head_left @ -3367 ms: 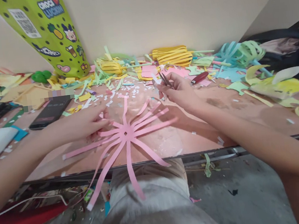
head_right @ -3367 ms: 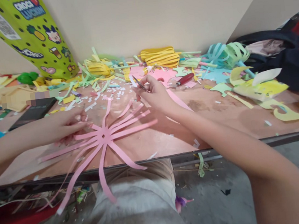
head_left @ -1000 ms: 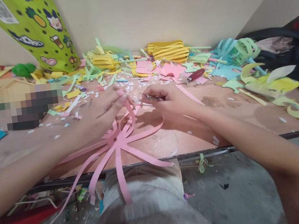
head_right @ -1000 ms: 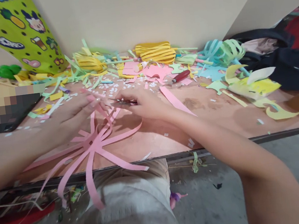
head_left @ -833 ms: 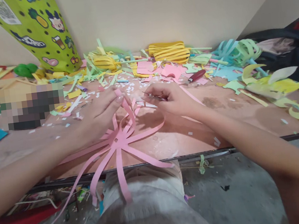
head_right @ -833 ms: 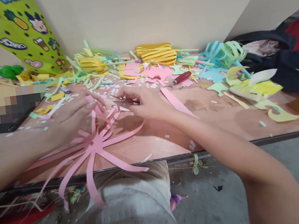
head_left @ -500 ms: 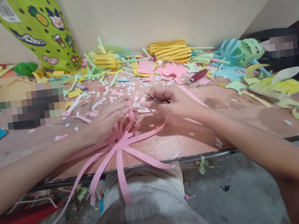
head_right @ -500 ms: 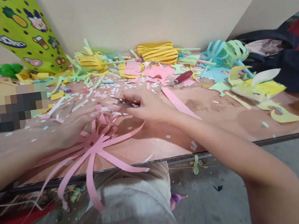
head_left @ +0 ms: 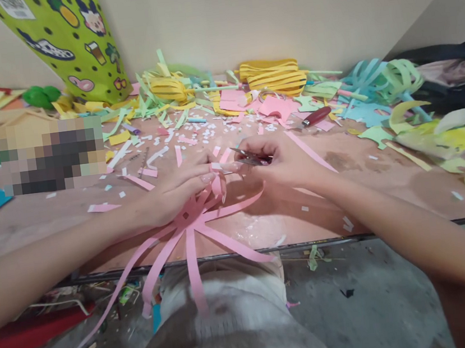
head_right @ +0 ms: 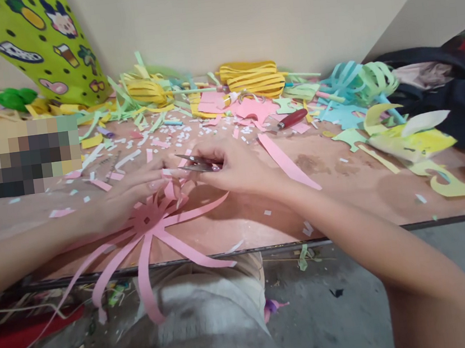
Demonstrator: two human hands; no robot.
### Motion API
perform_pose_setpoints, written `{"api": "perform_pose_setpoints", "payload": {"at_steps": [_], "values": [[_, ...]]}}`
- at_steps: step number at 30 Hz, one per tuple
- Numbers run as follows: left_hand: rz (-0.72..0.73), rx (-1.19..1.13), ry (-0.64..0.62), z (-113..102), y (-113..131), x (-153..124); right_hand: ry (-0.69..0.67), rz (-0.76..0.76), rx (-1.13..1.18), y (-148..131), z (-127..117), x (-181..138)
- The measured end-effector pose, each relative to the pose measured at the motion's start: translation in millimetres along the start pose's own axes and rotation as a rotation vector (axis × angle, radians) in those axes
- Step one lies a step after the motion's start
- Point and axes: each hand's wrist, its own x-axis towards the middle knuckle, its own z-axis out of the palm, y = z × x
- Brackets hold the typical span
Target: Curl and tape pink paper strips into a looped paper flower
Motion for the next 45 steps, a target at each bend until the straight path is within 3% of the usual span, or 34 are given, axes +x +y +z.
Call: {"api": "perform_pose_setpoints", "payload": {"at_steps": [22,29,36,45], "values": [[-0.041,-0.12,0.031,4,-7,-5,-0.06,0.122,0.086,-4,2,0],[0.001,-0.074,0.015,3,-7,-4,-0.078,0.128,0.105,-4,2,0],[0.042,-0.171,0.034,5,-2,-2,-0.082,0.131,0.059,-3,1,0],[0.1,-0.051,-0.013,2,1,-2,-0.089,0.12,0.057,-4,1,0]]}}
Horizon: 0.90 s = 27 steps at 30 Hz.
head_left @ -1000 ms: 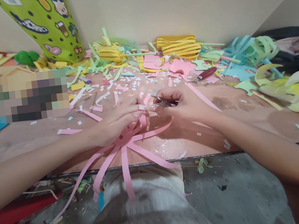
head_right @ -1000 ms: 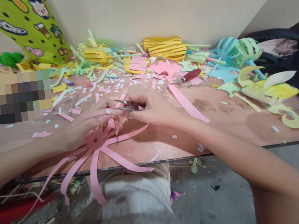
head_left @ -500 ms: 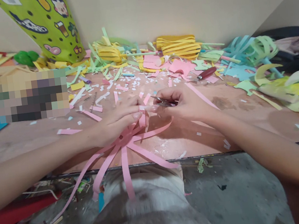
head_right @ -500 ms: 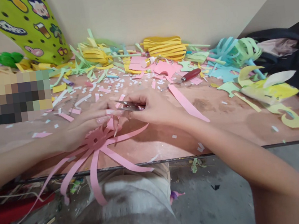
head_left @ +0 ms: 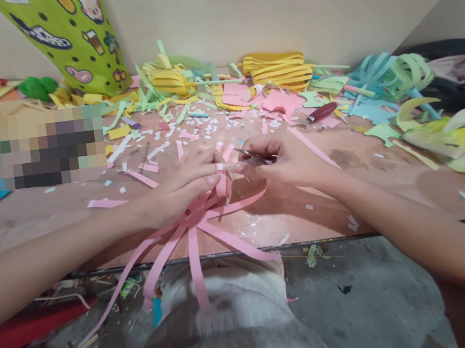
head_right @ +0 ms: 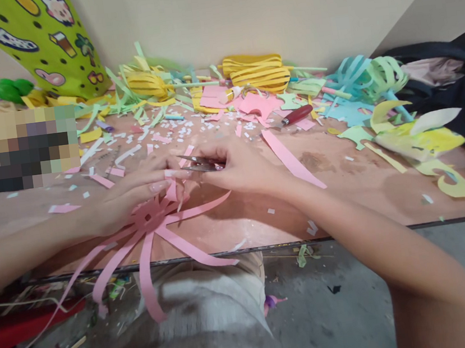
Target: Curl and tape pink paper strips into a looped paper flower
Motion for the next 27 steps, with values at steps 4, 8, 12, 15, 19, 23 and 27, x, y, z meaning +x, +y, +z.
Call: {"api": "perform_pose_setpoints", "payload": {"at_steps": [4,8,12,15,19,23,27], "values": [[-0.054,0.011,0.021,0.8,0.8,0.7,-0.007,0.012,-0.003,-0.1,-0.4,-0.3],[-0.071,0.0,0.023,1.1,1.6,0.7,-0.014,0.015,-0.014,-0.1,-0.9,-0.1],[-0.057,0.02,0.016,0.6,2.6,1.0,-0.009,0.01,0.001,-0.3,-0.8,0.5],[-0.077,0.016,0.021,0.1,2.4,1.1,-0.012,-0.005,0.017,-0.1,-0.5,0.7],[-0.073,0.025,0.014,-0.7,-0.3,-0.7,-0.012,0.009,0.001,0.8,-1.0,0.1],[-0.112,0.009,0.016,-0.7,-4.5,-3.3,-0.019,0.006,-0.002,1.1,-1.8,-0.6],[-0.08,0.03,0.008,-0.3,-7.3,-3.5,-0.019,0.01,-0.029,0.6,-1.9,-0.5]]}}
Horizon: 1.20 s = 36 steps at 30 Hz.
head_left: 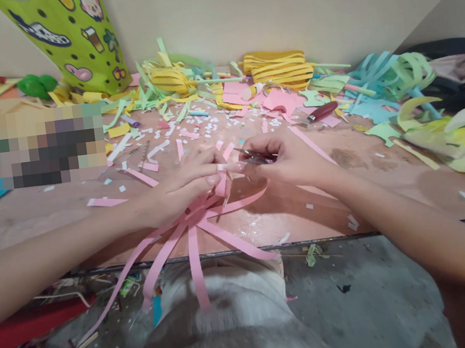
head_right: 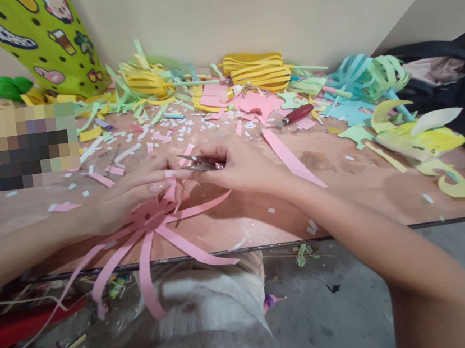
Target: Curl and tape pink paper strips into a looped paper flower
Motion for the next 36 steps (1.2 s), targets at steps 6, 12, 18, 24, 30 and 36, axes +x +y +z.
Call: {"api": "perform_pose_setpoints", "payload": {"at_steps": [6,12,18,24,30,36], "values": [[0.062,-0.011,-0.024,-1,0,1,-0.004,0.024,0.007,1,0,0],[0.04,-0.045,-0.034,-1,2,1,0.004,0.02,-0.006,1,0,0],[0.074,0.075,-0.015,1,9,-1,-0.042,-0.017,0.081,2,1,0],[0.141,0.205,0.062,-3,24,1,-0.008,-0.085,0.044,1,3,-1],[0.152,0.32,0.182,-2,26,4,0.046,-0.076,-0.061,1,2,-3],[0.11,0.342,0.264,-7,23,6,0.145,-0.154,-0.18,7,-6,-2]]}}
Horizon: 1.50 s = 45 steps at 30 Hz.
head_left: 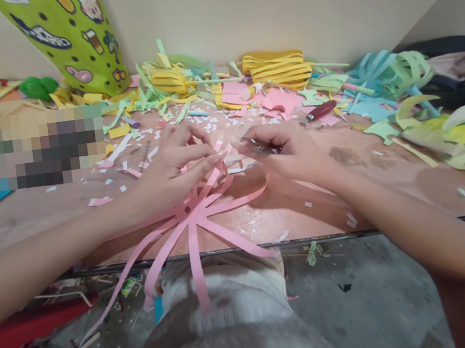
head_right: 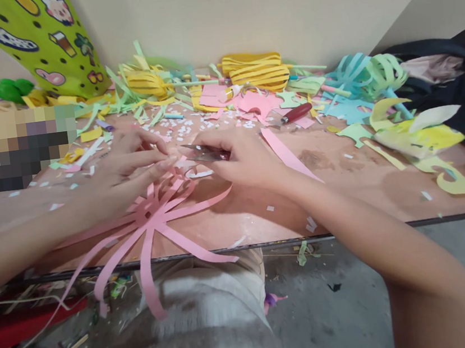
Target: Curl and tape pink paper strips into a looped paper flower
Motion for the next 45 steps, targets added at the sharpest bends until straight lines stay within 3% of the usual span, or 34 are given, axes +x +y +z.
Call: {"api": "perform_pose_setpoints", "payload": {"at_steps": [14,18,22,28,34,39,42,45], "values": [[0.052,0.06,-0.061,0,2,1,0.061,-0.113,-0.446,1,-7,-5],[0.1,0.124,-0.061,4,-4,-1,0.047,-0.09,-0.438,3,-5,-3],[0.149,0.314,0.025,3,-6,-3,0.118,-0.136,-0.416,1,0,-5],[0.205,0.327,0.018,3,-7,-4,0.141,-0.16,-0.461,-5,2,-6],[0.403,0.629,0.09,2,-9,-4,0.154,-0.13,-0.486,-8,3,-6],[0.325,0.626,0.053,0,-7,-4,0.203,-0.157,-0.552,-10,6,-7],[0.301,0.586,-0.015,1,-8,-4,0.183,-0.189,-0.518,-5,6,-6],[0.279,0.519,0.003,3,-8,-4,0.156,-0.241,-0.463,0,4,-6]]}}
